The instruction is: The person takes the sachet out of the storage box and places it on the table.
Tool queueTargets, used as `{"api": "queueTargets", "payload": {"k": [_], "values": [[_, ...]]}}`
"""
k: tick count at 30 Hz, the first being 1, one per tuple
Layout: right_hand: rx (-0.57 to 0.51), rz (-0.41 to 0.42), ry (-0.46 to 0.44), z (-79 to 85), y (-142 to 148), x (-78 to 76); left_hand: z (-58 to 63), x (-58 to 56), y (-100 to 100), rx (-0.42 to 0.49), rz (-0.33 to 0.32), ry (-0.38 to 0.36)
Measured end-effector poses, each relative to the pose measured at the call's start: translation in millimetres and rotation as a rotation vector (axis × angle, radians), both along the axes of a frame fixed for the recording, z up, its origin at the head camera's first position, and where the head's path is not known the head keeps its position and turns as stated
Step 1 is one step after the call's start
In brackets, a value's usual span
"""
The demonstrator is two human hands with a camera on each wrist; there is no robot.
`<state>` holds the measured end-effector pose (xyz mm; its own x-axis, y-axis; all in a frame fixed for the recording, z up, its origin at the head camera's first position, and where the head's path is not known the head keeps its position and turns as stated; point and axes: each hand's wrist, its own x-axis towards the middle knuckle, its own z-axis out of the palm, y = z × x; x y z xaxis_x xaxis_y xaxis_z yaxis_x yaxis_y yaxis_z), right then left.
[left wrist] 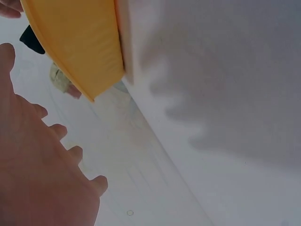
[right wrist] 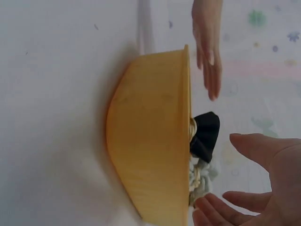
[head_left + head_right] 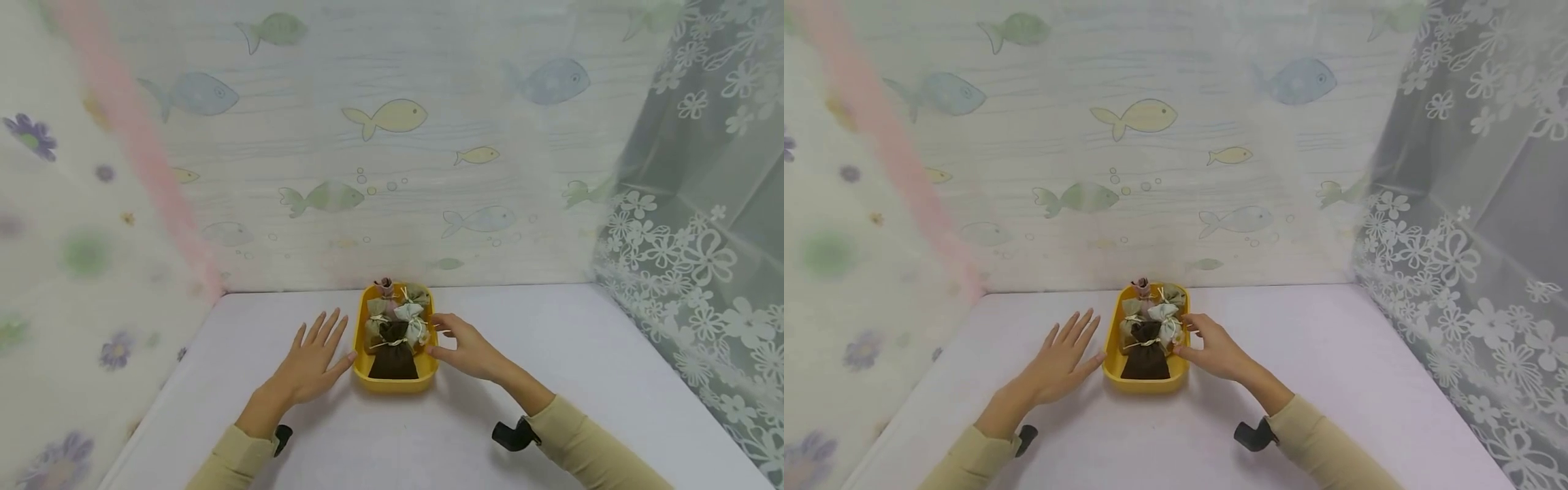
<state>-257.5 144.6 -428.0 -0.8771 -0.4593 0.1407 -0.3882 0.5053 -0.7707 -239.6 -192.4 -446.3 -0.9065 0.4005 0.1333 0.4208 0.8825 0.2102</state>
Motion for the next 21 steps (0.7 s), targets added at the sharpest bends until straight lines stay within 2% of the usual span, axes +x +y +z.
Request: {"api": "queueTargets", "payload": {"k": [3, 13, 21], "values": [[-0.031, 0.006, -0.031, -1.6, -7, -0.2, -0.4, 2.7, 4, 0.002, -0.010, -0.004], [-0.029, 0.004, -0.019, -2.0, -18, -3.4, -6.3, 6.8, 13, 0.037, -0.036, -0.014], [0.001, 0.035, -0.022, -4.3, -34, -6.8, -12.5, 10.6, 21, 0.063, -0.044, -0.066]]}}
